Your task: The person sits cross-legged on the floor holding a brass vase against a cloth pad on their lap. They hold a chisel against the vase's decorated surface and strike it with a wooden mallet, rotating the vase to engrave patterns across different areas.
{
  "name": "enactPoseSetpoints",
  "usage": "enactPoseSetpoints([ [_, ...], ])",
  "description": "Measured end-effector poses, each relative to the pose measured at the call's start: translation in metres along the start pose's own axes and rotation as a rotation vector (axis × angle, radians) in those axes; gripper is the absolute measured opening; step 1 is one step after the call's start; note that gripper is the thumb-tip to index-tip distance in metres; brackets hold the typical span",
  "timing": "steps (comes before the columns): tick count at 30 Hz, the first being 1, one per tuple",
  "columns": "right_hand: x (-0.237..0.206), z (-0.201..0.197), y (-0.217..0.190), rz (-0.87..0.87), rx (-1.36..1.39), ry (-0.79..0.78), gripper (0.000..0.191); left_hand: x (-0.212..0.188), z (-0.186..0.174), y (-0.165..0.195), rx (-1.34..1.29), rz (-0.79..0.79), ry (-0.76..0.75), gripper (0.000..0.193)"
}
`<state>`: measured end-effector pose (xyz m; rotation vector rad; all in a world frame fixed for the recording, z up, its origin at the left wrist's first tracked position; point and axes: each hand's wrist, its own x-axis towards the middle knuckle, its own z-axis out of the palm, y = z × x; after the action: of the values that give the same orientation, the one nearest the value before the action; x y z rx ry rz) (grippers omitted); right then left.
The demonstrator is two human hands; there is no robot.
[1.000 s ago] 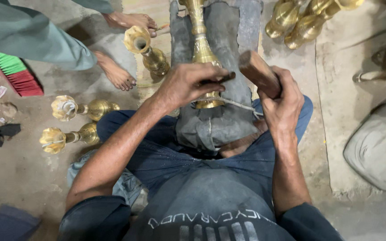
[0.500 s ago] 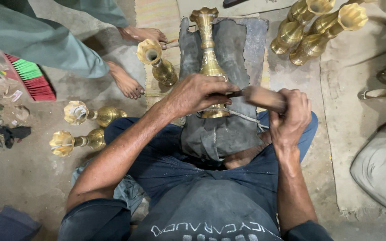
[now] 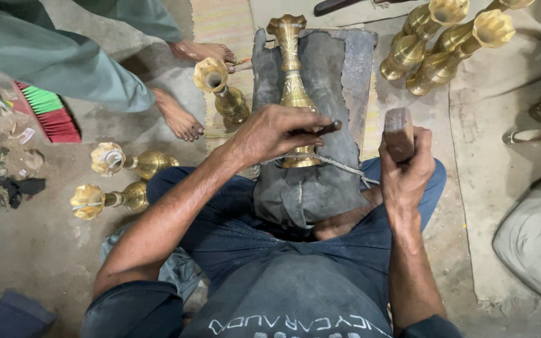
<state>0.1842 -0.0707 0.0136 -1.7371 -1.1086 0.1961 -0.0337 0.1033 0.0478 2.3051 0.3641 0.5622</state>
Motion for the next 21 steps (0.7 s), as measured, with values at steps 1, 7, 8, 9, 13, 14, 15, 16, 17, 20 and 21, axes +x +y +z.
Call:
enactPoseSetpoints([
  [1,0.001,-0.0007,-0.0004,-0.115,-0.166,-0.022,0.033,-0.0009,0.0002,0.0,0.02,0.021,0.008,0.04],
  [7,0.0026,-0.0044,-0.0028,-0.257,-0.314,-0.023,0.038,-0.0013,-0.0007,-0.0003,0.029,0.01,-0.036,0.039],
  [8,0.0031,-0.0047,-0.0029,-0.318,-0.402,-0.04,0.038,-0.0011,-0.001,-0.0003,0.028,0.022,-0.038,0.04],
  [9,0.0034,-0.0047,-0.0028,-0.379,-0.489,-0.055,0.038,-0.0005,-0.0014,-0.0005,0.028,0.037,-0.039,0.04],
  [13,0.0026,-0.0034,-0.0024,-0.235,-0.259,-0.028,0.033,0.001,-0.0032,-0.0009,-0.002,0.057,-0.043,0.039],
  [14,0.0023,-0.0038,-0.0024,-0.296,-0.389,-0.056,0.037,0.0013,-0.0021,-0.0016,0.0,0.059,-0.039,0.039],
  [15,0.0019,-0.0043,-0.0026,-0.356,-0.514,-0.077,0.042,0.0012,-0.0013,-0.0023,0.008,0.062,-0.038,0.038],
  [16,0.0012,-0.0048,-0.003,-0.278,-0.392,-0.048,0.039,0.0011,-0.0007,-0.0023,0.018,0.064,-0.038,0.038],
  [17,0.0006,-0.0053,-0.0036,-0.196,-0.269,-0.024,0.037,0.0009,-0.0007,-0.0026,0.024,0.043,-0.054,0.038],
  [20,0.0019,-0.0079,-0.0057,-0.301,-0.379,-0.06,0.04,-0.0014,-0.0004,-0.0018,0.035,0.008,-0.069,0.037],
  [21,0.0029,-0.0083,-0.0063,-0.394,-0.492,-0.082,0.043,-0.0022,-0.0009,-0.0016,0.048,0.021,-0.064,0.037],
])
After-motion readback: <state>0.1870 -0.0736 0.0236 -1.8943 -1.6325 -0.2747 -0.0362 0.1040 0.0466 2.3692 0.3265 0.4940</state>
